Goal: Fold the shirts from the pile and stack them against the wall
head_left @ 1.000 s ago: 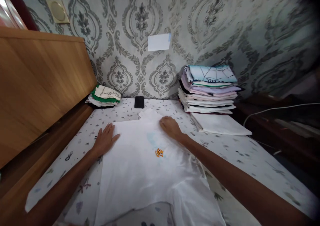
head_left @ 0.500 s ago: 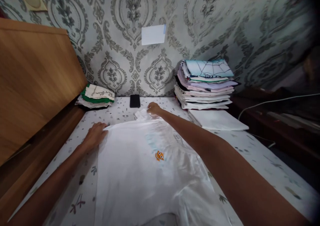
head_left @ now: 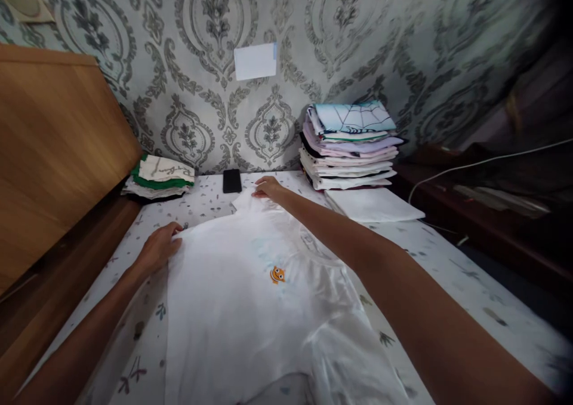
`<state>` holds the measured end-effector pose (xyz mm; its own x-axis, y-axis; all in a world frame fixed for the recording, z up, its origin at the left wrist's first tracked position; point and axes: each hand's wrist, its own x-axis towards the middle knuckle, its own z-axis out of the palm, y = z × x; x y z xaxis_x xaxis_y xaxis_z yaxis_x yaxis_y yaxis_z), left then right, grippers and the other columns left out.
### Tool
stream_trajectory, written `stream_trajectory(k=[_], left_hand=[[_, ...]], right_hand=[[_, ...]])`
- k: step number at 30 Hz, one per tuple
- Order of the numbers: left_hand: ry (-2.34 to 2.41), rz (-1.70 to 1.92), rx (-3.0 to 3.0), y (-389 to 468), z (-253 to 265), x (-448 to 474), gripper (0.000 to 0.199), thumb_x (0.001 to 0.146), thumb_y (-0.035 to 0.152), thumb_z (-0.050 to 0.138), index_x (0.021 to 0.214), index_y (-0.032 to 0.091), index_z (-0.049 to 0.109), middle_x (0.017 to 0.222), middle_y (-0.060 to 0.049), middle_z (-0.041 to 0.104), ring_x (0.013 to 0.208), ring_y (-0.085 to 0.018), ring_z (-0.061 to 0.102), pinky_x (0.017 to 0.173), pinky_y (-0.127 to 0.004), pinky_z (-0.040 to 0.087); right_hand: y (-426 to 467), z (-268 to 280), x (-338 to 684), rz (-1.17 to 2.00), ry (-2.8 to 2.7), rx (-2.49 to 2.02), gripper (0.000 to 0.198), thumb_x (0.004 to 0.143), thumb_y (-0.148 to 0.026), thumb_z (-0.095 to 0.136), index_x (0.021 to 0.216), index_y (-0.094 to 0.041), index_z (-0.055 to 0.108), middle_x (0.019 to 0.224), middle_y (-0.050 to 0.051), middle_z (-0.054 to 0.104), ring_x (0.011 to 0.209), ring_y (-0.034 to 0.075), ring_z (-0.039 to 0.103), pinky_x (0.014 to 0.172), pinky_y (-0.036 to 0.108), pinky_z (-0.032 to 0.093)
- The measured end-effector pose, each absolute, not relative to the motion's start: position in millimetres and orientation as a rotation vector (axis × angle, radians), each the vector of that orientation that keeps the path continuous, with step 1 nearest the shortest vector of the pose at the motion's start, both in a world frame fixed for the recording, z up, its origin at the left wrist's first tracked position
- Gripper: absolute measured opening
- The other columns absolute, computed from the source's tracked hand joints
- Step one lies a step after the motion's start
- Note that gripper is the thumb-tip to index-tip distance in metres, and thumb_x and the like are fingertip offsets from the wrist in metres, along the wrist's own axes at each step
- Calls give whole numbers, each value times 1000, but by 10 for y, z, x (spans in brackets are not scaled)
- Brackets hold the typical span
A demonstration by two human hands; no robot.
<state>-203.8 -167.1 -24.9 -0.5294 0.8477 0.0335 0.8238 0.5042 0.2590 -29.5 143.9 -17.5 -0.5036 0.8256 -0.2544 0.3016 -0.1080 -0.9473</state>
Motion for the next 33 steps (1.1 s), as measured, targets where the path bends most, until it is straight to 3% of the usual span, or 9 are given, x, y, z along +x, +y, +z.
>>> stream_trajectory(k=[3,7,12,19,33], left_hand=[[2622,453,1651,-1779,-202,-1993,27,83,33,44,97,21,63,98,-6,69,94,-25,63,82,-34,47],[2603,499,1931,-2011,-162,-1860,24,86,37,44,87,23,63,88,-6,66,88,-27,61,77,-36,47],[2479,433,2294,-2262,-265,-1682,21,90,25,42,91,23,63,91,-7,66,88,-26,61,79,-38,46],[2386,338,2467,-2362,-479,-1639,24,94,24,41,94,23,64,95,-7,69,91,-27,63,82,-41,46],[2399,410,2407,-2427,-486,-1642,31,97,33,38,99,22,66,94,-8,72,90,-27,67,83,-43,49]], right_hand=[[1393,-56,-116,1708,-1667,-1110,24,79,-1,71,90,-18,57,59,-5,60,60,12,68,64,23,58],[1308,87,322,1731,-1627,-978,29,72,-1,77,91,-17,61,63,-5,61,60,12,69,65,24,58],[1037,-46,1077,1677,-1720,-769,28,64,-18,86,80,-16,63,66,-1,67,64,14,69,63,24,56],[507,-505,1711,1625,-1867,-891,25,60,-32,80,73,-18,64,51,-7,57,41,7,45,41,19,33],[315,-430,1955,1675,-1952,-821,23,68,-36,78,78,-18,67,72,1,70,63,12,61,60,23,48]])
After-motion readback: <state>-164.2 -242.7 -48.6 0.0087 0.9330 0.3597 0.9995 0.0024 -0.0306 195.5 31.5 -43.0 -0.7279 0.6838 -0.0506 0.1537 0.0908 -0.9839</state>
